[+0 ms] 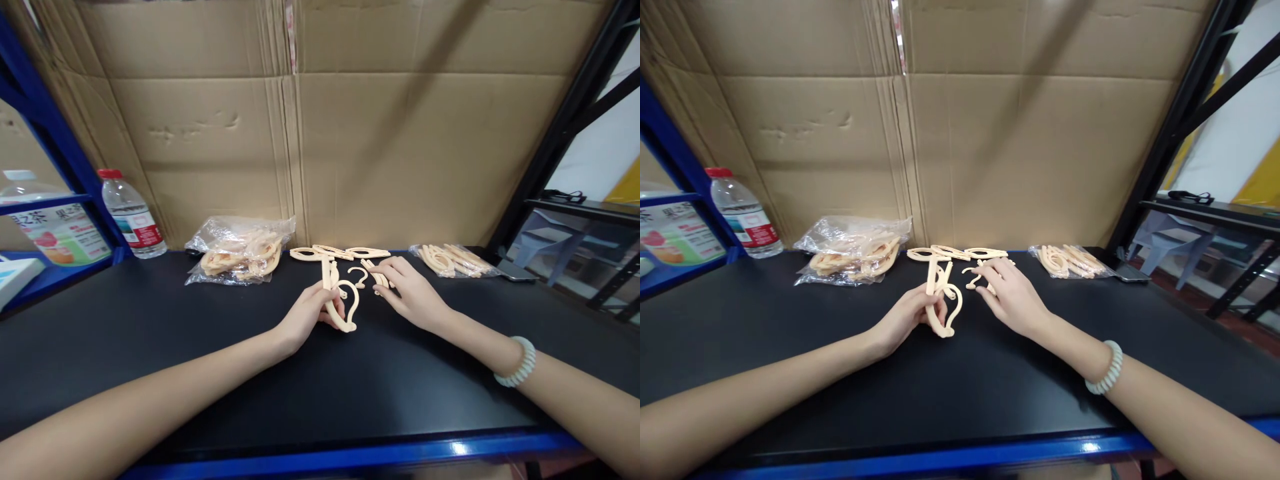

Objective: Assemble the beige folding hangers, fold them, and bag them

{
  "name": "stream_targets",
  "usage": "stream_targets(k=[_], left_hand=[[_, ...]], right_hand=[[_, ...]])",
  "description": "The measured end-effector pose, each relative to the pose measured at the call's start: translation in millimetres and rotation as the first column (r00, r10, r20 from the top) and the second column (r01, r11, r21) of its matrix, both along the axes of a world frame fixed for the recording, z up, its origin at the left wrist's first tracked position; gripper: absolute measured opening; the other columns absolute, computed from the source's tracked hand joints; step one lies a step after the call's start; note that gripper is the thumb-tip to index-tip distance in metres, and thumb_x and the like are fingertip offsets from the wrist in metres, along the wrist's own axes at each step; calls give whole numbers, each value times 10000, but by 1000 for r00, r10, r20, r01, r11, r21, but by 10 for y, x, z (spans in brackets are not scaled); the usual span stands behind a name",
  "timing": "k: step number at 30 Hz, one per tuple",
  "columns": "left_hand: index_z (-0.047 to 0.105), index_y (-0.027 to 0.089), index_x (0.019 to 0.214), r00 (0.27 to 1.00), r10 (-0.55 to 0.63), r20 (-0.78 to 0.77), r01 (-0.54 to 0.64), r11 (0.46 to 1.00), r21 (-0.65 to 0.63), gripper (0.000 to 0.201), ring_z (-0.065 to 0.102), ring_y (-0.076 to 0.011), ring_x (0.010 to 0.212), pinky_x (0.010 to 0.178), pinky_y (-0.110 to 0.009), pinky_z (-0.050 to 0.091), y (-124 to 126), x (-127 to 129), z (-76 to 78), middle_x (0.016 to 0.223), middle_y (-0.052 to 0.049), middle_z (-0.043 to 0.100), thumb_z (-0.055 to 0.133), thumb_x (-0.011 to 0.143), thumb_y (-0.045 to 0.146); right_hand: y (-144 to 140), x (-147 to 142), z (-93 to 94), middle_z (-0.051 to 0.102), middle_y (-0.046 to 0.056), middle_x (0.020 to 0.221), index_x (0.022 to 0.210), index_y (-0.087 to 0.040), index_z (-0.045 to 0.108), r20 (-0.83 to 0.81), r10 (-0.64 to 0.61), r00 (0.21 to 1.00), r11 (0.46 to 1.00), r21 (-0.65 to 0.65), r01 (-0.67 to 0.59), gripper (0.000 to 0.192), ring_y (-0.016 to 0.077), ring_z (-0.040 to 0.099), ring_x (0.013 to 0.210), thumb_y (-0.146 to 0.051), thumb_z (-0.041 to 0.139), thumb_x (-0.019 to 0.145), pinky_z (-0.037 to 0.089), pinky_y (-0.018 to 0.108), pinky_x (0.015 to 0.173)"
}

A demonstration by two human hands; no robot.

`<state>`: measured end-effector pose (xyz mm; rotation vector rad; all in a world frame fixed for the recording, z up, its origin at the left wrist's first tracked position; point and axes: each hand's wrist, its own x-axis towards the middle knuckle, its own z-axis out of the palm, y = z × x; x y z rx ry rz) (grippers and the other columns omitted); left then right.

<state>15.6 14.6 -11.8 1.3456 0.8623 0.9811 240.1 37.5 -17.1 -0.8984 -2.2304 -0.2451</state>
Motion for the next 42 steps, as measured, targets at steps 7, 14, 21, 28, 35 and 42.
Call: stream_targets(k=[7,14,21,28,35,42], left_hand=[[502,155,723,988,-106,-112,123,980,159,154,513,-121,529,573,-243,430,-35,9,12,541,20,551,487,810,282],[554,136,810,991,-82,-103,96,986,137,272,514,-118,535,562,-252,432,-43,-10,6,618,16,540,533,838,406],[585,124,1023,990,92,-109,-60,962,267,387,493,-107,550,558,-236,436,-65,-27,13,642,33,510,504,876,472],[635,152,883,948,104,-302,47,890,454,317,509,-110,583,543,-218,407,-103,-40,2,706,8,549,460,925,413],[619,163,914,908,288,-305,-99,853,513,308,498,-124,588,520,-218,402,-112,-45,4,727,-5,539,434,938,408],[539,225,1207,816,490,-308,-109,652,750,295,559,-170,867,780,-286,469,-52,-85,-27,1001,-54,509,393,951,235]], right_hand=[[-389,-266,150,629,107,1080,1146,-148,574,223,184,957,956,185,-227,278,250,523,1040,-116,479,886,451,415,891],[-362,-246,133,660,96,989,989,-149,633,299,142,944,960,191,-205,187,248,523,1012,-136,471,898,442,410,865],[-372,-238,103,587,82,904,945,-177,619,133,188,973,982,0,-190,149,215,526,892,-152,489,878,455,388,794],[-325,-228,153,491,81,1312,1140,-266,597,-498,235,834,761,-440,-477,276,243,460,1234,-287,578,865,430,413,976],[-221,-211,110,632,79,1149,1073,-219,623,-731,95,675,620,-487,-615,291,226,565,1128,-353,657,817,416,430,1005],[-253,-275,84,574,-40,708,922,-218,432,-766,-122,631,651,-541,-532,322,115,586,535,-439,639,812,445,277,558]])
